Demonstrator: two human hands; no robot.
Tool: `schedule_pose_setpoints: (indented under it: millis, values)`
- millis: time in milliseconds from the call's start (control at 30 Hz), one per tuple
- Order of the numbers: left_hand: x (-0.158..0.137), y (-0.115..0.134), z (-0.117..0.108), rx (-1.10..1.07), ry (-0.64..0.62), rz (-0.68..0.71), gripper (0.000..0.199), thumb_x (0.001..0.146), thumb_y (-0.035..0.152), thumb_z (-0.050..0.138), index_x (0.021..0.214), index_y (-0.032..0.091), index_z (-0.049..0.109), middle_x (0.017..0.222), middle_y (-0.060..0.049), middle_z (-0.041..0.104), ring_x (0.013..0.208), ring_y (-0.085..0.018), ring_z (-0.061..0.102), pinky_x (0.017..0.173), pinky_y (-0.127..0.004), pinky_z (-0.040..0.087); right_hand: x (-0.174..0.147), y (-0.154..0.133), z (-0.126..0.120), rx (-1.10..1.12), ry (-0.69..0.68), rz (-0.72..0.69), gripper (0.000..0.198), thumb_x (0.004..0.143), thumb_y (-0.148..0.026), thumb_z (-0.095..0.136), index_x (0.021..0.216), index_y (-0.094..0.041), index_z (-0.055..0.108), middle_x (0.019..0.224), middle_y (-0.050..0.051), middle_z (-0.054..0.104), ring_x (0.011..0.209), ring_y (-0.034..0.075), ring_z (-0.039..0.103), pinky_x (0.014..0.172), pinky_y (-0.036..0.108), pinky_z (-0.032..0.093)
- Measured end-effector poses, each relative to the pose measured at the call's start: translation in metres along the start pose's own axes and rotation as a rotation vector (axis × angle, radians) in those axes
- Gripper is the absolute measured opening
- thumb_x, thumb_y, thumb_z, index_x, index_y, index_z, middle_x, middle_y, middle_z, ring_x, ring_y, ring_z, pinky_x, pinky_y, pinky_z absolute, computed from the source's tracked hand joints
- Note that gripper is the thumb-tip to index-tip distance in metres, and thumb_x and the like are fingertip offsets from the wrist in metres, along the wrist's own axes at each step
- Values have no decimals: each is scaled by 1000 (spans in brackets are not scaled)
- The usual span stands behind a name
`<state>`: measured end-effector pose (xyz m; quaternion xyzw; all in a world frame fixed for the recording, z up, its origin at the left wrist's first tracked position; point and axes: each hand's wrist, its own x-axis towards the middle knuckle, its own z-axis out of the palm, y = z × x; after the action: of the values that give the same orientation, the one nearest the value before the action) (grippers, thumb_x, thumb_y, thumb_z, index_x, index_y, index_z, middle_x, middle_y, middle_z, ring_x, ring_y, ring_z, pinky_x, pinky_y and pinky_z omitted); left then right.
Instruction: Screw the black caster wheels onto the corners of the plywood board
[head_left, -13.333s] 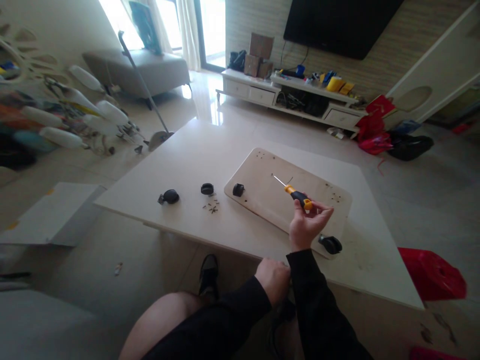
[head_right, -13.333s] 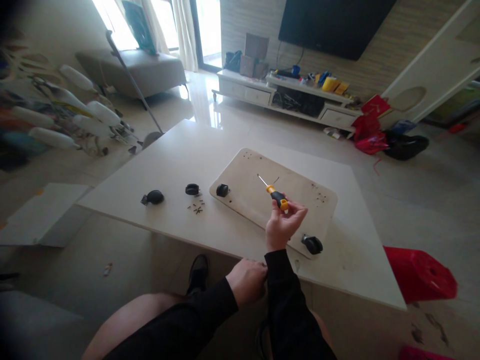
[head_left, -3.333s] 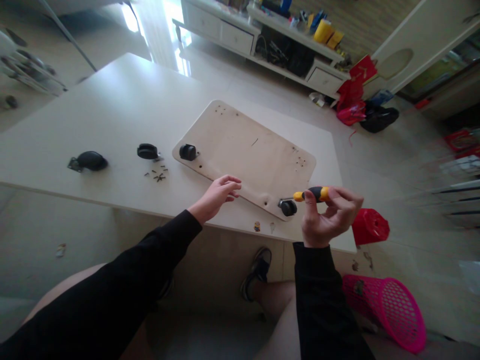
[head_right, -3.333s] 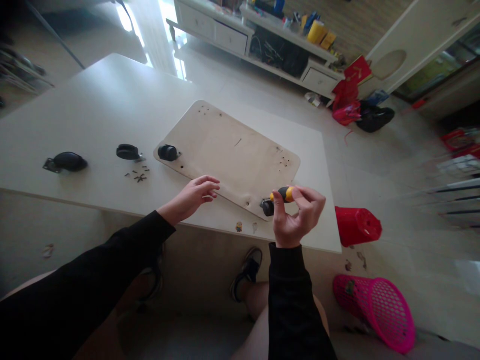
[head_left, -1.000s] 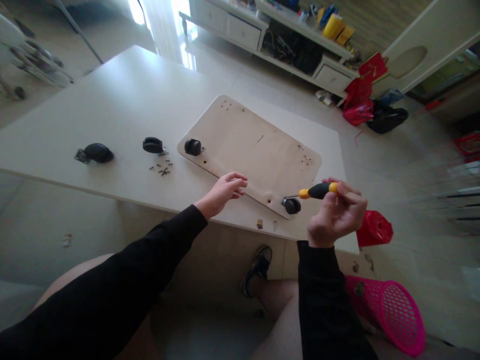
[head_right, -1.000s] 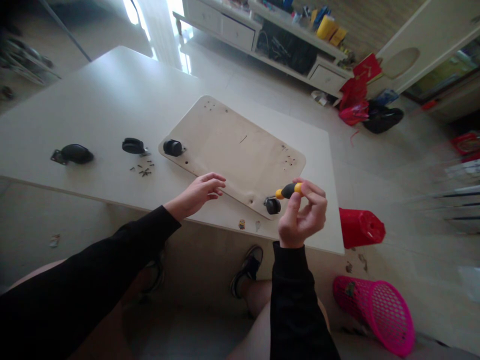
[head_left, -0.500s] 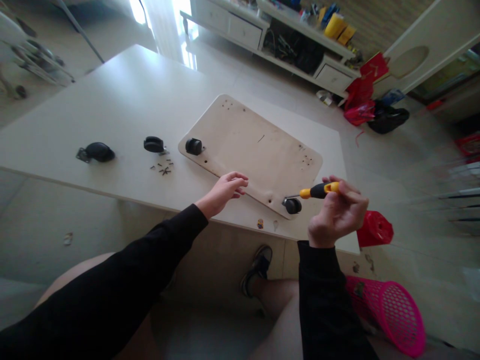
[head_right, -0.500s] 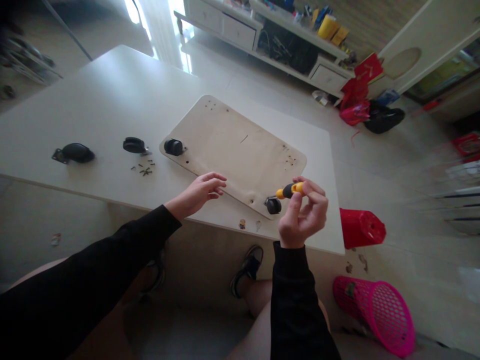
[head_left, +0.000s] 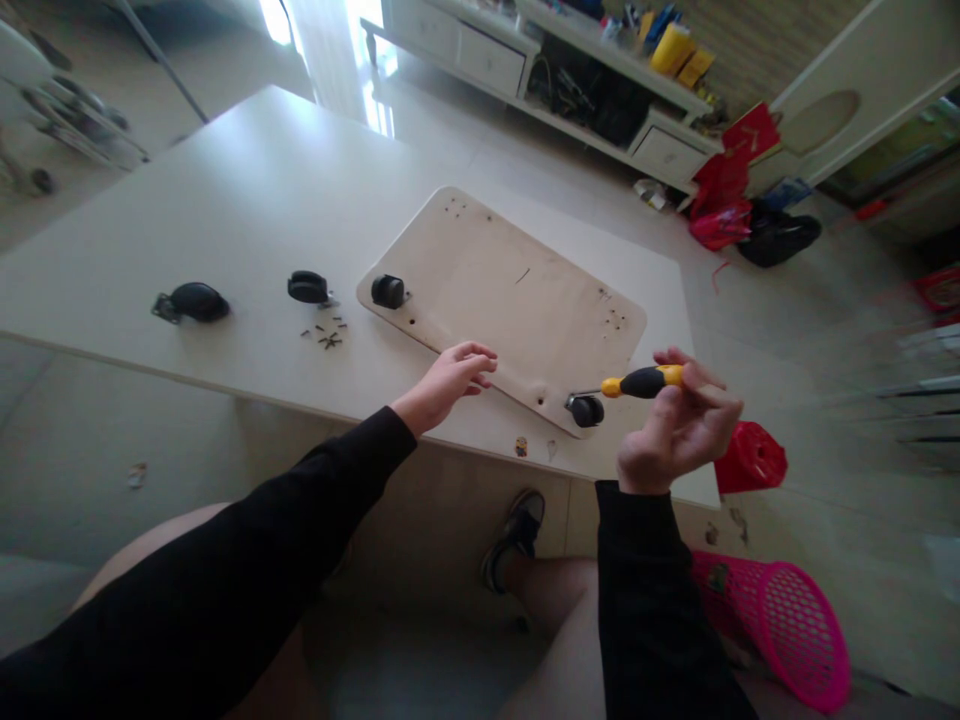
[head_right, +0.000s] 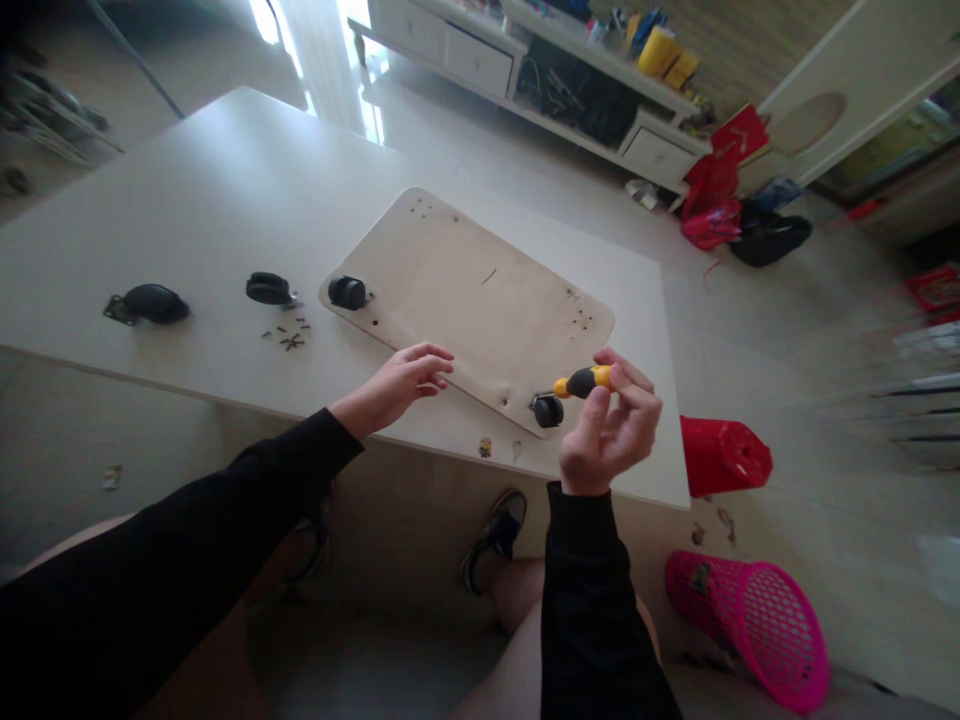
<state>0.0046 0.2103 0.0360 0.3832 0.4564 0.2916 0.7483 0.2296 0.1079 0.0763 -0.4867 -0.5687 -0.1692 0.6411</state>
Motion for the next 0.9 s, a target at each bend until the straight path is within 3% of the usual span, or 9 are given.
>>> schedule_pose_setpoints:
  millis: [233, 500, 667, 800, 900]
  values:
    - [0, -1, -1, 1, -3, 2, 11, 84, 20, 71, 95, 18, 69, 86, -2, 64, 73, -12, 61, 70, -27, 46, 3, 2, -4, -181, 82, -38, 16, 86, -24, 80, 93, -20, 66, 93, 0, 65, 89, 14, 68, 80, 32, 58]
    - [0, -1, -1, -10, -3, 2, 12, 83, 19, 71, 95, 18, 69, 90, -3, 66, 73, -12, 61, 71, -27, 45, 0, 3, 2, -34, 39, -5, 10, 98, -25, 63, 107, -25, 67, 105, 5, 73, 101, 24, 80, 88, 44, 66]
    - [1, -2, -1, -9, 1, 1, 12, 84, 18, 71, 95, 18, 69, 91, -3, 66, 73, -12, 61, 70, -27, 45, 0, 2, -1, -104, 54, 17, 13, 95, -31, 70, 100, -21, 64, 99, 1, 67, 93, 19, 76, 86, 42, 66]
    - [1, -2, -1, -1, 0, 1, 11, 85, 18, 71, 95, 18, 69, 89, -3, 65, 73, -12, 62, 70, -26, 45, 2, 4, -4, -214, 120, -21, 21, 84, -32, 83, 92, -20, 66, 91, 0, 61, 87, 15, 67, 78, 34, 61]
    - [1, 0, 0, -1, 1, -5, 9, 86, 17, 71, 95, 17, 69, 91, -4, 66, 72, -11, 61, 70, -26, 46, 3, 2, -2, -152, 98, -15, 13, 90, -30, 75, 97, -21, 69, 97, 2, 66, 93, 16, 70, 82, 36, 62]
